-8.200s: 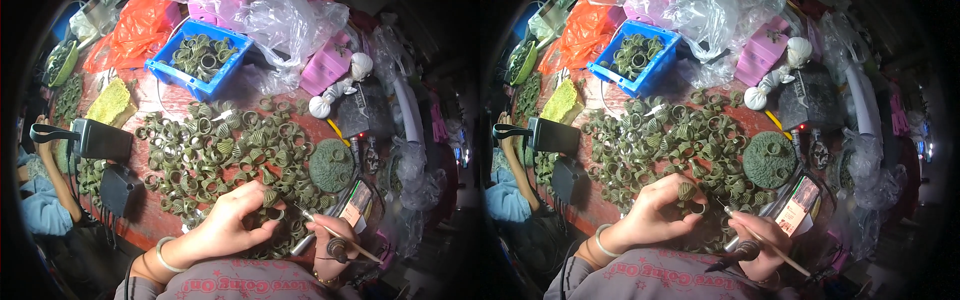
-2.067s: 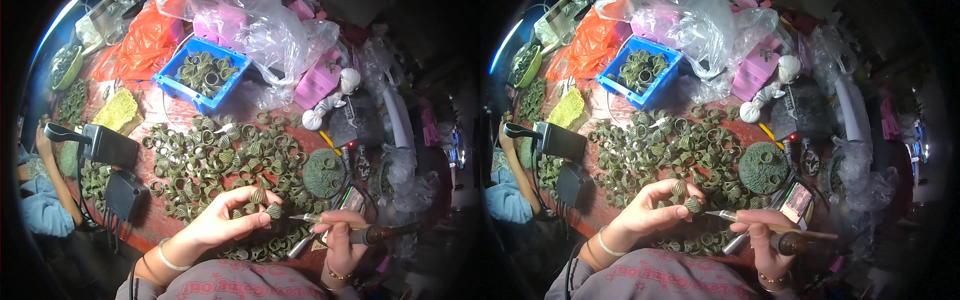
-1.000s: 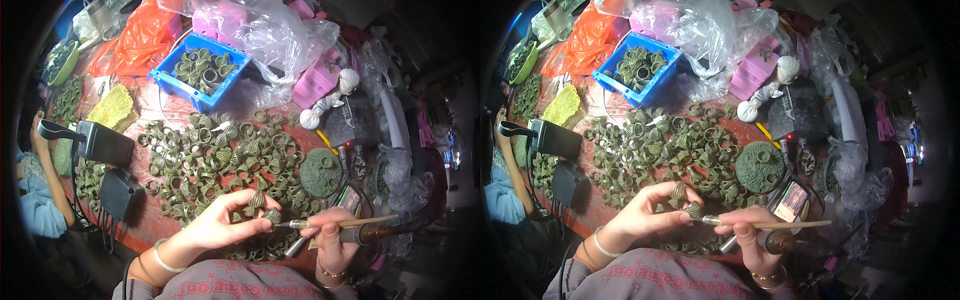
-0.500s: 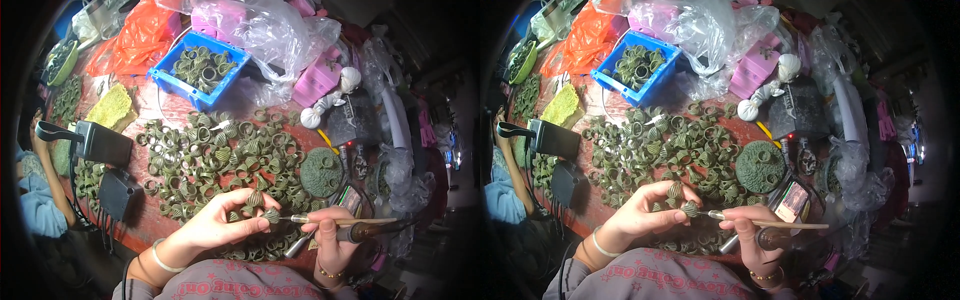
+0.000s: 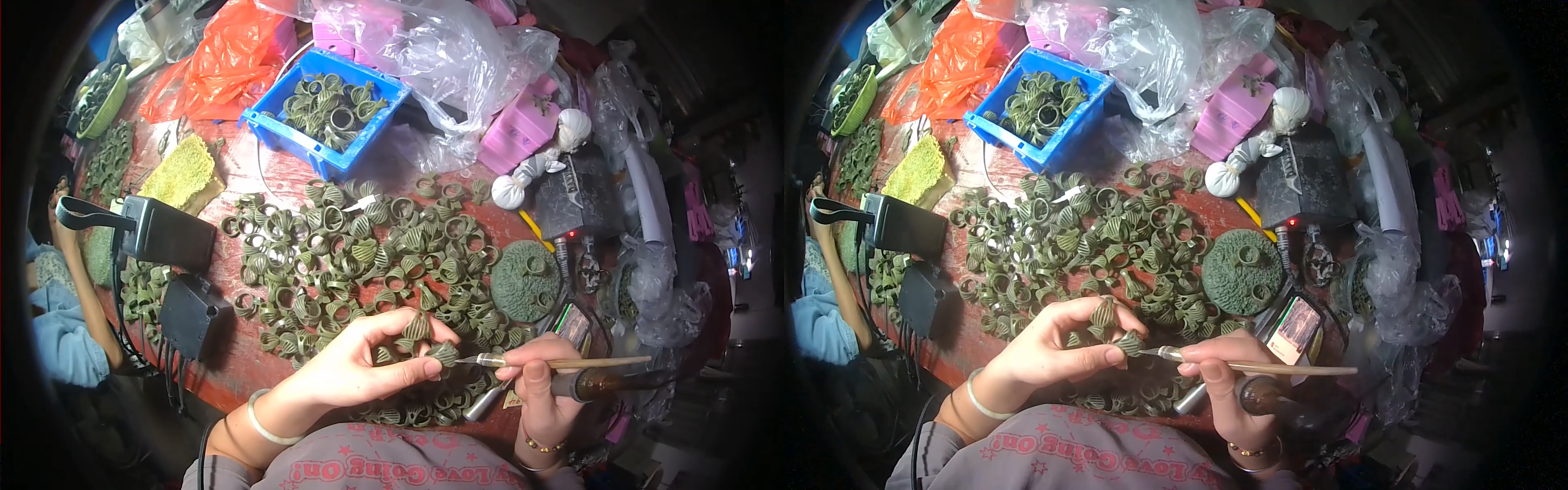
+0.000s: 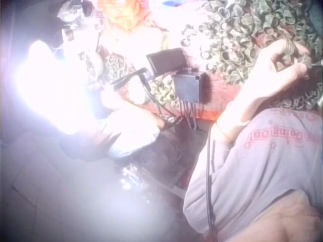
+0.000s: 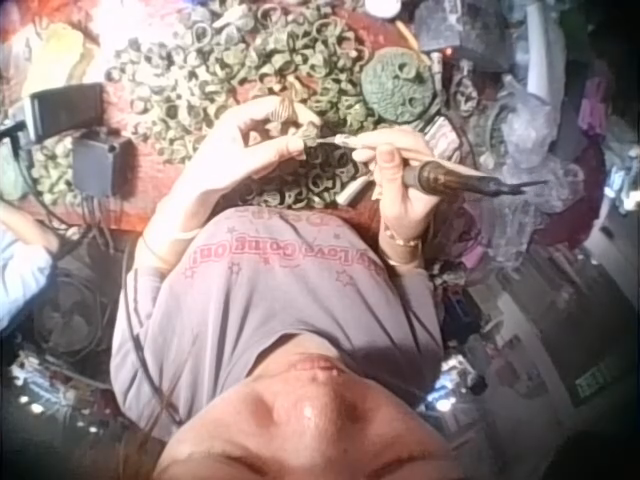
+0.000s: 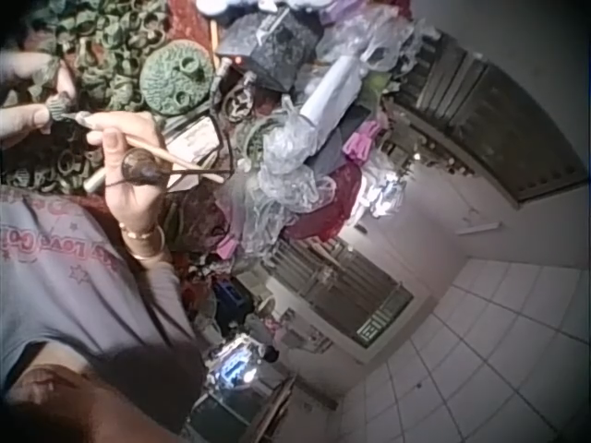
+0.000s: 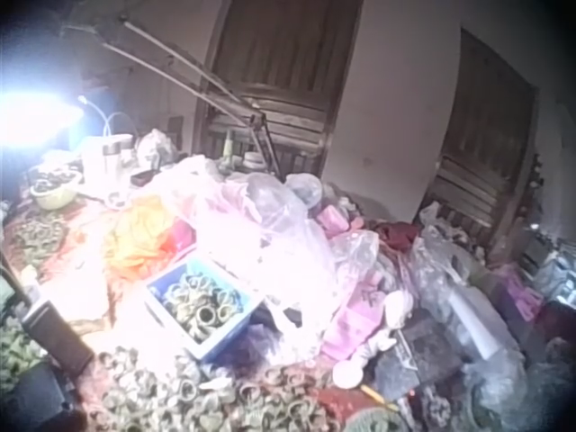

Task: The person is using a soldering iron to fuse or modify small green textured wax jewelry patterns on a workshop table.

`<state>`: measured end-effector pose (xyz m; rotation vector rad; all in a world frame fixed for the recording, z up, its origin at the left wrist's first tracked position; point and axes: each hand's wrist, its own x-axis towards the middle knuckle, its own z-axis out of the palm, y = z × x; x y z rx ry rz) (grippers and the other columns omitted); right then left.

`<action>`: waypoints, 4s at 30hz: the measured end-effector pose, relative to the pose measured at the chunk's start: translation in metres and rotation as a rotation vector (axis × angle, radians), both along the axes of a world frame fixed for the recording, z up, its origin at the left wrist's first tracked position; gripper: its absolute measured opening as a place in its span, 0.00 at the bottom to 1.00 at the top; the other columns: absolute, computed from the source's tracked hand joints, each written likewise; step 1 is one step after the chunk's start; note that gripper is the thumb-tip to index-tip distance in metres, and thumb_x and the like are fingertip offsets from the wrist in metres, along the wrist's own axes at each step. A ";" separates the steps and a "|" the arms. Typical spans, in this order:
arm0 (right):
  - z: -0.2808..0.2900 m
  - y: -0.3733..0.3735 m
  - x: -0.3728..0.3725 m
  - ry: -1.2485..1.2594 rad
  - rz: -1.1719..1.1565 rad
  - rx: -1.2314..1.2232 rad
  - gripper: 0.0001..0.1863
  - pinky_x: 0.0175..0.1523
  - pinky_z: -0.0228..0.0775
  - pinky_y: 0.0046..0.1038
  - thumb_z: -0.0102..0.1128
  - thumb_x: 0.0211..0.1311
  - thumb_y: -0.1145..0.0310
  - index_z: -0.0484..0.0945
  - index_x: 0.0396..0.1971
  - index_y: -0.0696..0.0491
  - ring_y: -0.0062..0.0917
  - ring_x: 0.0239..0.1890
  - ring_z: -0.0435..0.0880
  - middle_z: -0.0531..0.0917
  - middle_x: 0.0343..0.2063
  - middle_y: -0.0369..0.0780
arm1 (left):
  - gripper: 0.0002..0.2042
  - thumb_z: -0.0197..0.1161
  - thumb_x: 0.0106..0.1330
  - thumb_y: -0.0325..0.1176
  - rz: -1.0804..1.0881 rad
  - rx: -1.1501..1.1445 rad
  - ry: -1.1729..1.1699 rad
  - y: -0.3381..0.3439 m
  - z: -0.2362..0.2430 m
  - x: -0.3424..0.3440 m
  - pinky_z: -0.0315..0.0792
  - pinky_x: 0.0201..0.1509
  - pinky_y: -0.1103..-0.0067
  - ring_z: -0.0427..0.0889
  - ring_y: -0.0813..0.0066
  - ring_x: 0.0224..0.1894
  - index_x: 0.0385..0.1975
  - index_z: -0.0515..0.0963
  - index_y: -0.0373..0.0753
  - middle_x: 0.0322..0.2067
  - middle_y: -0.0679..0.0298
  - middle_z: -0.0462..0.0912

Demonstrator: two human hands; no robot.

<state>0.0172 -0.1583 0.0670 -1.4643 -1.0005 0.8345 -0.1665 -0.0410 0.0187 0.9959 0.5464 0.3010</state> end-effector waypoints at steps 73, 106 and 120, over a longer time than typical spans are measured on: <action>-0.046 -0.034 0.011 -0.774 -0.137 -0.023 0.21 0.25 0.68 0.28 0.70 0.53 0.52 0.78 0.30 0.57 0.30 0.21 0.77 0.78 0.21 0.39 | 0.16 0.63 0.63 0.29 0.190 -0.237 -0.025 0.004 -0.005 0.002 0.74 0.45 0.82 0.77 0.81 0.39 0.50 0.73 0.34 0.50 0.56 0.76; -0.044 -0.035 0.014 -0.741 -0.161 0.008 0.22 0.26 0.68 0.26 0.67 0.56 0.53 0.77 0.33 0.58 0.28 0.23 0.77 0.80 0.25 0.38 | 0.16 0.59 0.63 0.22 0.156 -0.306 -0.164 0.005 -0.002 0.001 0.75 0.49 0.79 0.79 0.74 0.44 0.51 0.71 0.33 0.58 0.47 0.69; -0.044 -0.035 0.012 -0.715 -0.198 0.015 0.23 0.19 0.60 0.21 0.66 0.55 0.49 0.79 0.32 0.56 0.21 0.19 0.72 0.78 0.22 0.35 | 0.16 0.59 0.66 0.27 0.123 -0.453 -0.332 0.002 -0.011 -0.001 0.60 0.20 0.92 0.77 0.85 0.36 0.54 0.70 0.35 0.49 0.56 0.77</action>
